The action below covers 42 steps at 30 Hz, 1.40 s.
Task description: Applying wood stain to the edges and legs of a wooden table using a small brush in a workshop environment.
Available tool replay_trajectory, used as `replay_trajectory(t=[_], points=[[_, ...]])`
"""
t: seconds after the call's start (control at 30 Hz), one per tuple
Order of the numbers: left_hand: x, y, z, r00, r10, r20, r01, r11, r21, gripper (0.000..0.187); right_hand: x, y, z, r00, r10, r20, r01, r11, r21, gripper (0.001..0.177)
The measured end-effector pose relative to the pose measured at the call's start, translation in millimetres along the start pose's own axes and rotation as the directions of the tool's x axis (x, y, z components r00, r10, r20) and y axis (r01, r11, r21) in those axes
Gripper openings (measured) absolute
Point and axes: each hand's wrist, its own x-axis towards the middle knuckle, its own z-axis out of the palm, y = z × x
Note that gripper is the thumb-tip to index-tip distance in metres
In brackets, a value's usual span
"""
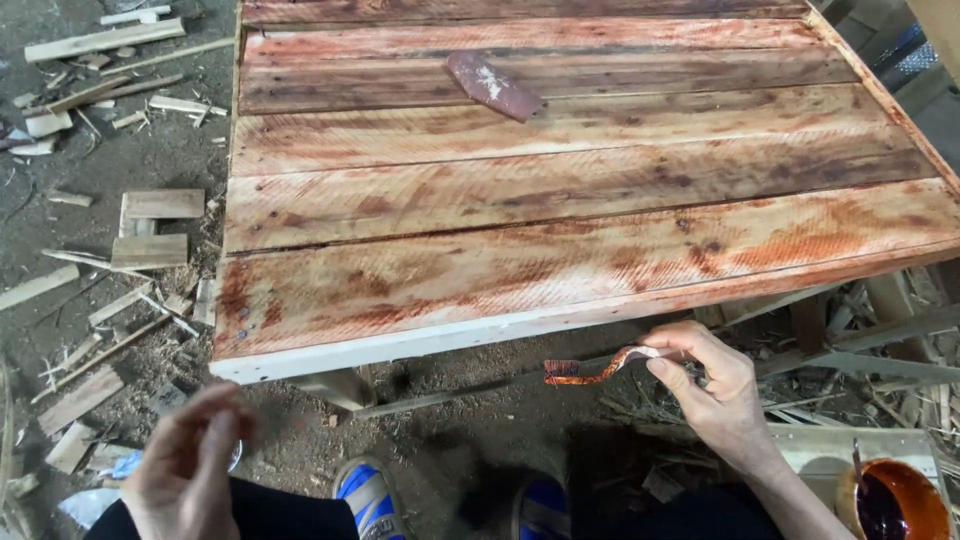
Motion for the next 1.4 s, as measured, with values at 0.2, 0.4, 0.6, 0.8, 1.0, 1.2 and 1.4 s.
replay_trajectory(t=[0.2,0.4,0.6,0.8,1.0,1.2,1.4], points=[[14,12,2,0.998,0.043,-0.051,-0.051,0.984,-0.169,0.025,4,-3,9,0.999,0.038,0.017,-0.037,0.997,-0.061,0.017],[11,15,3,0.997,-0.007,-0.08,-0.008,0.981,-0.192,0.031,-1,-18,16,0.994,0.104,0.024,-0.103,0.994,-0.022,0.02],[9,17,2,0.999,0.009,-0.039,-0.02,0.961,-0.275,0.028,1,-63,59,0.992,-0.028,0.121,0.006,0.984,0.176,0.018],[5,21,-10,1.0,0.011,0.001,-0.01,0.945,-0.327,0.027,-3,-74,95,0.957,0.256,0.137,-0.273,0.954,0.125,0.02],[6,25,-20,1.0,0.001,0.014,0.004,0.938,-0.346,0.024,1,-100,144,0.943,0.255,0.216,-0.318,0.882,0.347,0.019],[6,23,-27,0.999,-0.048,0.005,0.047,0.934,-0.354,0.023,-8,-117,197,0.906,0.321,0.275,-0.416,0.794,0.444,0.019],[7,22,-32,0.999,-0.043,-0.007,0.038,0.937,-0.346,0.022,-14,-118,205,0.935,0.315,0.162,-0.353,0.784,0.511,0.024]])
